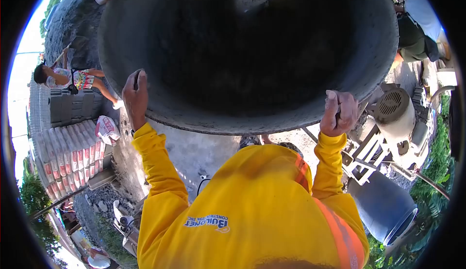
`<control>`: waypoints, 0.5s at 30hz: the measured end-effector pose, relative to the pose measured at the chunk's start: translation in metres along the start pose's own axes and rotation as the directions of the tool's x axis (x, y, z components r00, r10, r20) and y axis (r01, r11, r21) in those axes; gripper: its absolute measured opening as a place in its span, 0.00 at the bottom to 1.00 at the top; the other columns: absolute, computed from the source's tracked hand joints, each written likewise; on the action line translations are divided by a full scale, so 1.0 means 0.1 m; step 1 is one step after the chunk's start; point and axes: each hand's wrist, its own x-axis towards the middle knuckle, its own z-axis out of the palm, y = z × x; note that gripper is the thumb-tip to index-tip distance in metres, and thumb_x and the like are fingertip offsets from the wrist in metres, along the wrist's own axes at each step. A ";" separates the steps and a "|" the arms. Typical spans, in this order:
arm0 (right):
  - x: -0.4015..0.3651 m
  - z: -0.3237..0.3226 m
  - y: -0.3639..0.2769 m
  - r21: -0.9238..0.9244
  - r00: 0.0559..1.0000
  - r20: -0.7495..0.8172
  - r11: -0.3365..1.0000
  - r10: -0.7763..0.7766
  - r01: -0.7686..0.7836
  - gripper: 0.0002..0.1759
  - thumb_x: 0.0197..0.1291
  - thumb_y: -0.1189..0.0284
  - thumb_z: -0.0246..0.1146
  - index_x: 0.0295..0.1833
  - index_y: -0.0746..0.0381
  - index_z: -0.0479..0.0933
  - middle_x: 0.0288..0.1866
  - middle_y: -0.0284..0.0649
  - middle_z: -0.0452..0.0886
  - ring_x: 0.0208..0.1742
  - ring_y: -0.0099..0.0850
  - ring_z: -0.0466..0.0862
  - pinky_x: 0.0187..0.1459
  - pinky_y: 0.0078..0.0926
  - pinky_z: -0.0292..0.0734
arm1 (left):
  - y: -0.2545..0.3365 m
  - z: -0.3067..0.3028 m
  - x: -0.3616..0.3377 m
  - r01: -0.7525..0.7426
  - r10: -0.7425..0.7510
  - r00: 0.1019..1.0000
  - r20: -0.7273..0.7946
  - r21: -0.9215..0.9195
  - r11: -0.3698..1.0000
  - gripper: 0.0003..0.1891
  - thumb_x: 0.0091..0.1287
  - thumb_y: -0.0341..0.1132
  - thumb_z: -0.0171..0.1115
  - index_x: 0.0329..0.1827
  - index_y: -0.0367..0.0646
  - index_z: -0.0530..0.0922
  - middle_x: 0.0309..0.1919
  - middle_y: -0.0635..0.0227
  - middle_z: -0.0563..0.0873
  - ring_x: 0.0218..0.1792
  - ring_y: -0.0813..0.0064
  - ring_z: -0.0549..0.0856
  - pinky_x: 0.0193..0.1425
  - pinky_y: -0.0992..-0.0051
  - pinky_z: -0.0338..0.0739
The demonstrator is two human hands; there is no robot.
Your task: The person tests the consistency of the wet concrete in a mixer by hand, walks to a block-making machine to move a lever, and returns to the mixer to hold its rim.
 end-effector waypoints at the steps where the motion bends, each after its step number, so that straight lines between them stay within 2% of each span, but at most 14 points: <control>1: -0.02 0.00 0.02 0.002 1.000 -0.001 1.000 -0.013 0.013 0.06 0.60 0.76 0.66 0.29 0.57 0.78 0.27 0.33 0.83 0.26 0.30 0.78 0.34 0.29 0.67 | 0.02 0.00 -0.01 -0.016 0.016 1.000 -0.009 0.000 1.000 0.21 0.74 0.46 0.60 0.56 0.37 0.85 0.47 0.55 0.90 0.48 0.66 0.89 0.55 0.69 0.81; 7: 0.00 0.00 -0.01 -0.020 0.999 -0.005 0.999 -0.040 0.040 0.07 0.60 0.76 0.67 0.30 0.58 0.78 0.27 0.33 0.83 0.26 0.31 0.79 0.33 0.30 0.66 | 0.05 -0.01 -0.05 -0.049 0.050 0.997 -0.055 0.014 0.999 0.21 0.73 0.46 0.61 0.55 0.36 0.85 0.46 0.55 0.90 0.47 0.63 0.89 0.55 0.68 0.81; 10: -0.01 -0.04 -0.01 -0.036 0.996 0.074 0.998 -0.044 0.046 0.07 0.61 0.75 0.68 0.30 0.58 0.79 0.28 0.33 0.84 0.26 0.32 0.80 0.34 0.30 0.66 | -0.05 0.01 -0.02 -0.044 0.043 0.997 -0.057 -0.010 0.999 0.21 0.73 0.47 0.61 0.53 0.37 0.85 0.45 0.54 0.90 0.47 0.60 0.89 0.55 0.66 0.81; 13: 0.05 -0.09 -0.09 -0.080 0.987 0.157 0.997 0.019 -0.007 0.06 0.62 0.73 0.69 0.31 0.58 0.80 0.28 0.34 0.84 0.27 0.32 0.81 0.34 0.30 0.67 | -0.13 0.01 0.00 -0.058 0.059 0.996 -0.071 0.017 0.998 0.21 0.72 0.48 0.61 0.53 0.38 0.86 0.46 0.53 0.90 0.48 0.57 0.89 0.56 0.65 0.81; 15: 0.03 -0.09 -0.10 -0.085 0.984 0.178 0.996 0.027 -0.012 0.07 0.63 0.71 0.69 0.32 0.58 0.81 0.29 0.34 0.84 0.27 0.32 0.82 0.34 0.30 0.68 | -0.09 0.00 -0.02 -0.012 0.012 0.997 -0.072 0.002 1.000 0.21 0.72 0.48 0.61 0.53 0.39 0.86 0.46 0.52 0.90 0.48 0.55 0.89 0.57 0.64 0.81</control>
